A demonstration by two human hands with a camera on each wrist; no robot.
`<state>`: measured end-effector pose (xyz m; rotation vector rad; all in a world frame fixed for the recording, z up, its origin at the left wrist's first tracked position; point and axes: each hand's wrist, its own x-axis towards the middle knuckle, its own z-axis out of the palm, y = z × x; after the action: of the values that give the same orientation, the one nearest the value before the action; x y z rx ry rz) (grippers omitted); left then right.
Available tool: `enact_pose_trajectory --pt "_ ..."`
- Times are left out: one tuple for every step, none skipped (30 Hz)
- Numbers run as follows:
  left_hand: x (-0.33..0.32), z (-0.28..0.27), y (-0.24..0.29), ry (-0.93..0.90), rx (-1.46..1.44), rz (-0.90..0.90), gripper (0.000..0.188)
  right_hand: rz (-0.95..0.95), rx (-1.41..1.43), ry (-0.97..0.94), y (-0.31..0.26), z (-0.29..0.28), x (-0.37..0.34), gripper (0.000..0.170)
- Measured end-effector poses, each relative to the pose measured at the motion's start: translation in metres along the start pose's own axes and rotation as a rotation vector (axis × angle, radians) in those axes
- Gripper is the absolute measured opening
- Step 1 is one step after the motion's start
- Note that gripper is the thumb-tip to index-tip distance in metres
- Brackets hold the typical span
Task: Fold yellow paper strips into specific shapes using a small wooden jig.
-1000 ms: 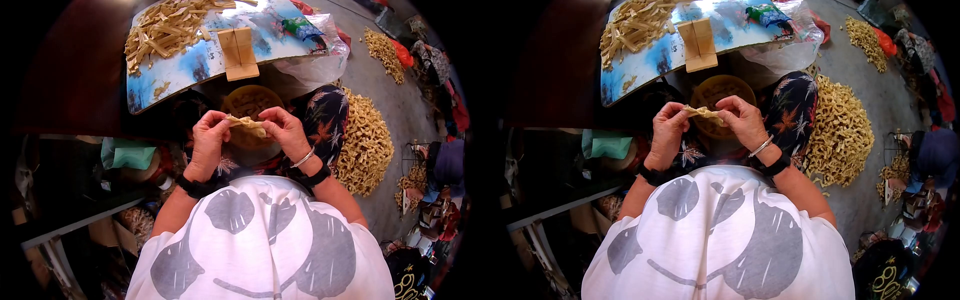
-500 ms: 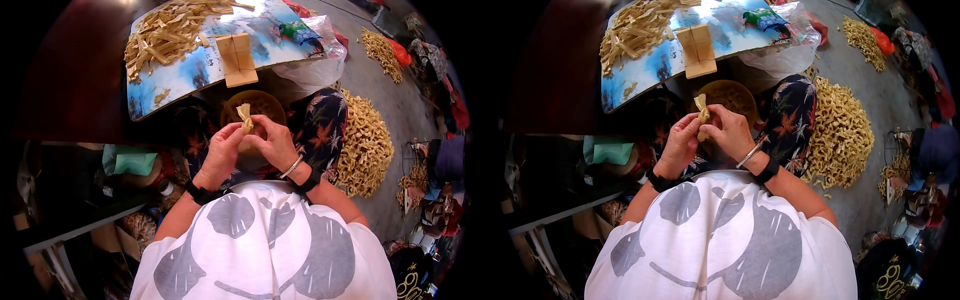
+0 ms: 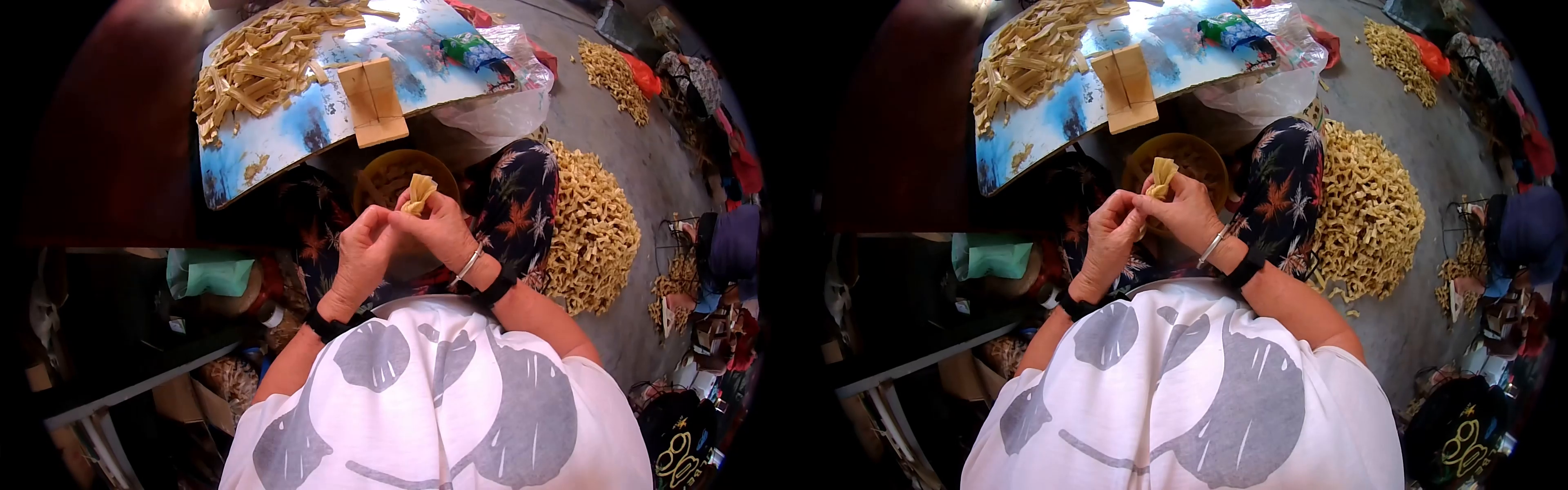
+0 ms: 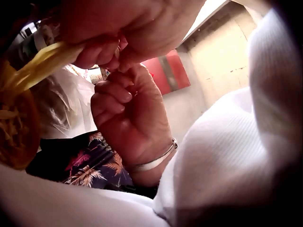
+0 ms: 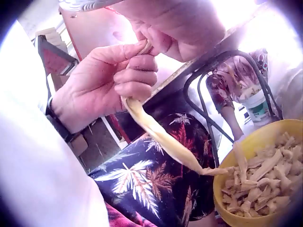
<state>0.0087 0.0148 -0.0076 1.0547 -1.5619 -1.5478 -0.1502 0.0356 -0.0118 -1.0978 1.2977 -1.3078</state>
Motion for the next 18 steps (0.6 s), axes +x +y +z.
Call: enact_pose_trajectory --pt "-0.001 -0.001 0.005 -0.014 0.021 -0.025 0.011 0.021 0.048 0.009 -0.002 -0.003 0.002 0.014" --pt "-0.002 -0.001 0.007 -0.029 0.042 -0.049 0.011 0.042 0.096 0.018 -0.005 -0.008 0.007 0.013" --pt "-0.004 -0.002 0.008 -0.043 -0.024 -0.091 0.011 0.062 0.145 0.031 -0.009 -0.013 0.009 0.011" --pt "-0.007 -0.004 0.008 -0.058 -0.090 -0.131 0.011 0.090 0.153 0.025 -0.009 -0.017 0.010 0.010" --pt "-0.007 -0.006 0.009 -0.071 -0.155 -0.168 0.012 0.115 0.160 0.017 -0.010 -0.022 0.010 0.008" --pt "-0.006 -0.007 0.011 -0.086 -0.188 -0.192 0.012 0.142 0.165 0.007 -0.011 -0.024 0.011 0.008" --pt "-0.006 -0.008 0.014 -0.101 -0.222 -0.217 0.013 0.152 0.143 0.006 -0.010 -0.023 0.012 0.008" --pt "-0.005 -0.008 0.017 -0.116 -0.256 -0.243 0.014 0.142 0.097 -0.007 -0.008 -0.024 0.012 0.007" --pt "-0.003 -0.007 0.020 -0.113 -0.222 -0.220 0.014 0.131 0.052 -0.020 -0.007 -0.024 0.014 0.007" --pt "-0.001 -0.007 0.023 -0.109 -0.185 -0.196 0.014 0.118 0.007 -0.035 -0.008 -0.023 0.016 0.008" --pt "0.003 -0.008 0.025 -0.100 -0.149 -0.168 0.015 0.143 0.056 -0.070 -0.011 -0.024 0.018 0.009" --pt "0.008 -0.011 0.027 -0.091 -0.164 -0.175 0.015 0.166 0.104 -0.109 -0.023 -0.024 0.019 0.011" --pt "0.014 -0.017 0.030 -0.080 -0.179 -0.179 0.015 0.187 0.150 -0.150 -0.031 -0.024 0.023 0.013" --pt "0.022 -0.023 0.033 -0.069 -0.193 -0.181 0.015 0.133 0.090 -0.139 -0.033 -0.024 0.028 0.014" --pt "0.033 -0.028 0.033 -0.046 -0.126 -0.133 0.017 0.076 0.030 -0.125 -0.034 -0.023 0.035 0.016" --pt "0.045 -0.034 0.036 -0.031 0.007 -0.049 0.017 0.018 -0.031 -0.109 -0.038 -0.022 0.043 0.017" --pt "0.057 -0.038 0.040 -0.015 0.139 0.031 0.017 -0.045 -0.108 -0.053 -0.043 -0.022 0.052 0.018" --pt "0.069 -0.041 0.044 0.000 0.269 0.107 0.018 -0.119 -0.181 0.000 -0.047 -0.021 0.063 0.017"
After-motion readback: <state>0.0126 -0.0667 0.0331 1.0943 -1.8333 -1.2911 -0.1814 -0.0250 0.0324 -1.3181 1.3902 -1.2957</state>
